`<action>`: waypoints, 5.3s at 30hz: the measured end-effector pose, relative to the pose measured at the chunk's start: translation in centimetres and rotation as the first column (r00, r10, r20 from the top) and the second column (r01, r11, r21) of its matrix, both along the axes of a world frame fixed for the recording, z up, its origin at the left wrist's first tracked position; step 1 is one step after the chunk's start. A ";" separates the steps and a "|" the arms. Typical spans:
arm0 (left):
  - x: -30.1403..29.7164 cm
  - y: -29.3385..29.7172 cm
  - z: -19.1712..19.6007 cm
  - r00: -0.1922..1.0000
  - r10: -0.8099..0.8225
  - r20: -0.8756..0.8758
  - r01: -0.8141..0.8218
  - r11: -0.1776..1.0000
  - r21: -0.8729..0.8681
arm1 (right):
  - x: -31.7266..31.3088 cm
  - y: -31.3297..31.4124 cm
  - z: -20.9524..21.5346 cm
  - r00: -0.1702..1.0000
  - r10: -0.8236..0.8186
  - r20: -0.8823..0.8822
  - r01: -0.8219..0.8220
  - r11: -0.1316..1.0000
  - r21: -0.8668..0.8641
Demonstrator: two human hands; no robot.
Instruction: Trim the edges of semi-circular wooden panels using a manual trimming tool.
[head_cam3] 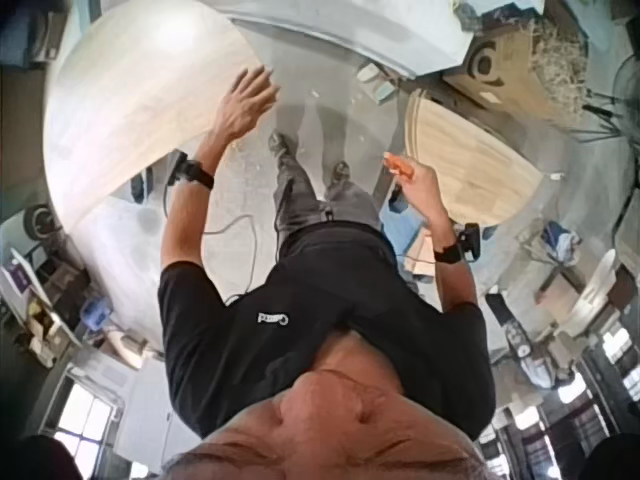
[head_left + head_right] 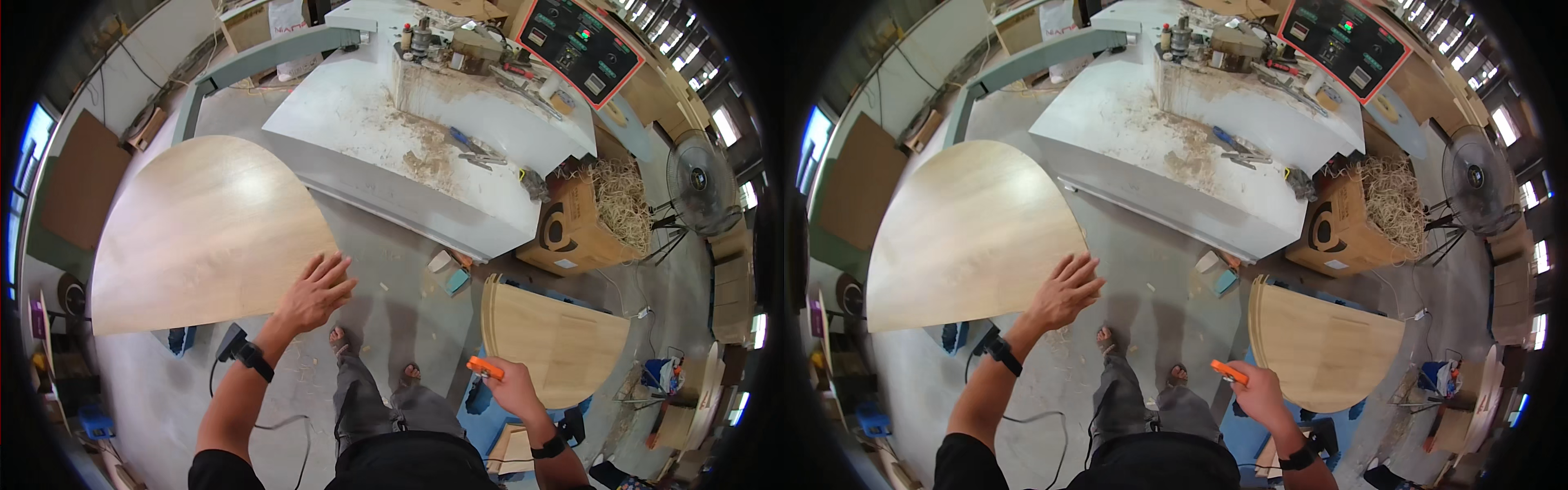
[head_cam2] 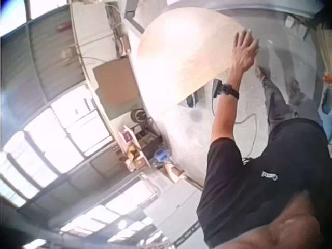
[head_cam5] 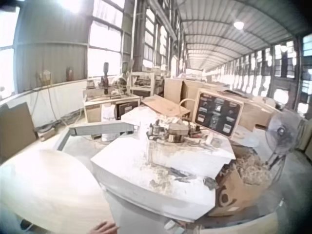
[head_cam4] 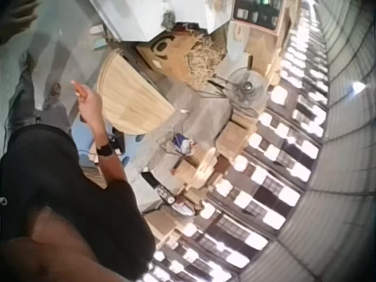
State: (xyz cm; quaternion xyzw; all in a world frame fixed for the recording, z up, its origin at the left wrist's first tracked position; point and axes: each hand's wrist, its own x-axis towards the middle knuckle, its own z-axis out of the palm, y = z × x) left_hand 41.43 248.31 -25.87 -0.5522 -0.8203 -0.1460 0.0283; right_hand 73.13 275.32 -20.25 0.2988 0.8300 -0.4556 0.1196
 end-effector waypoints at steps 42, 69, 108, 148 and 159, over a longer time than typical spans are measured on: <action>32.6 -31.4 -15.0 -0.906 0.090 0.414 -0.037 -0.990 0.134 | -46.2 -4.6 -4.3 0.997 -0.076 -0.034 0.010 0.509 -0.861; 11.0 -67.0 -12.0 0.002 -0.246 0.969 -0.148 -0.959 -0.243 | -102.5 -45.2 -10.5 0.918 0.129 -0.376 -0.343 0.737 -0.583; -12.1 -34.6 -6.4 0.225 0.479 0.848 -0.845 0.529 -0.074 | -64.3 -25.0 -30.2 0.728 -0.673 -0.130 -0.096 0.087 -0.992; -10.5 -28.4 -2.1 0.493 0.868 -0.057 -0.853 0.470 -0.226 | -8.0 7.5 -12.9 0.548 -0.836 0.030 0.750 0.476 -0.459; 5.5 -16.4 -6.5 -0.133 -0.219 0.966 -0.756 -0.608 -0.242 | -9.5 11.5 -12.7 0.668 -0.700 0.252 0.676 0.428 -0.600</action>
